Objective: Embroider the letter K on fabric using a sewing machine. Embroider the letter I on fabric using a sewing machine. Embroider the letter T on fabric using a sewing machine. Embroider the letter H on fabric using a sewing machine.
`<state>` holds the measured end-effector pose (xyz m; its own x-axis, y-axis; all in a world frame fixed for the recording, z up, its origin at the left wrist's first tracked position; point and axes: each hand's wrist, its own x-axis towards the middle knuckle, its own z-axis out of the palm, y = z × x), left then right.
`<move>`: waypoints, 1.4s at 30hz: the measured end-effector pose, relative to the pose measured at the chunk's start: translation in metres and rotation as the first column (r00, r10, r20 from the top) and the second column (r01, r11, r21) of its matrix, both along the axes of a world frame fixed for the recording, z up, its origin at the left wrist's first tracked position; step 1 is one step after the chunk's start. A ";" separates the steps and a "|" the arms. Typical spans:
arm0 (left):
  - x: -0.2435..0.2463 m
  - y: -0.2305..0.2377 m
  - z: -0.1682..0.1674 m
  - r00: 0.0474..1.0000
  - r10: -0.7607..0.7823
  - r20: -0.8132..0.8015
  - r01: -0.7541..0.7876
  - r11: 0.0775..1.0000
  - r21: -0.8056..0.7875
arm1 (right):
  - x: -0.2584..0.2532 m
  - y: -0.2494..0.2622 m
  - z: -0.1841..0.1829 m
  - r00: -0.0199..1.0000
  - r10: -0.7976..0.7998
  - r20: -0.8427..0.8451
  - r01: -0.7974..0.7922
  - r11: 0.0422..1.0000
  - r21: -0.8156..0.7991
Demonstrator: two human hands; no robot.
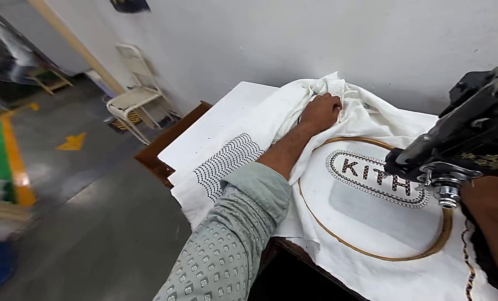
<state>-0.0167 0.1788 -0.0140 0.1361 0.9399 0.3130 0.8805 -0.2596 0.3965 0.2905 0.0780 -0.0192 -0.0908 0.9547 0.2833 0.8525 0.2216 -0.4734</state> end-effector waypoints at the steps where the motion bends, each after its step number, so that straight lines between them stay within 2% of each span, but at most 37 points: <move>1: 0.000 0.000 -0.001 1.000 0.004 0.002 -0.004 1.000 0.000 | 0.002 0.004 -0.004 1.000 -0.001 0.026 0.002 1.000 -0.011; 5: -0.002 0.001 -0.001 1.000 0.002 -0.008 -0.002 1.000 -0.002 | 0.007 0.003 -0.010 0.983 -0.032 0.180 0.048 0.995 -0.083; 8: -0.001 0.001 -0.003 1.000 -0.019 -0.005 0.019 1.000 0.006 | -0.013 -0.026 0.024 0.954 -0.075 0.289 0.170 0.932 -0.321; 11: -0.001 0.002 -0.004 1.000 -0.017 0.021 0.016 1.000 0.014 | -0.017 -0.029 0.035 0.954 -0.062 0.292 0.171 0.914 -0.367; 18: -0.003 0.001 -0.003 0.996 -0.012 0.087 0.011 1.000 0.002 | -0.014 -0.023 0.022 0.988 -0.003 0.157 0.016 0.997 -0.078; 24: -0.002 -0.004 0.001 0.983 0.033 0.182 -0.028 0.999 -0.030 | -0.017 -0.023 0.028 0.995 -0.005 0.102 0.015 0.995 -0.097; 33: -0.008 0.003 -0.003 0.967 0.052 0.248 -0.046 0.999 -0.027 | -0.016 -0.019 0.023 0.998 0.023 0.062 -0.023 1.000 0.003; 39: -0.010 0.003 -0.002 0.969 0.038 0.243 -0.028 0.998 -0.047 | -0.018 -0.019 0.029 0.995 0.043 0.094 -0.039 0.998 -0.052; 42: -0.010 0.001 -0.001 0.951 0.045 0.305 -0.031 0.998 -0.050 | -0.017 -0.020 0.029 0.988 0.075 0.136 -0.071 0.997 -0.030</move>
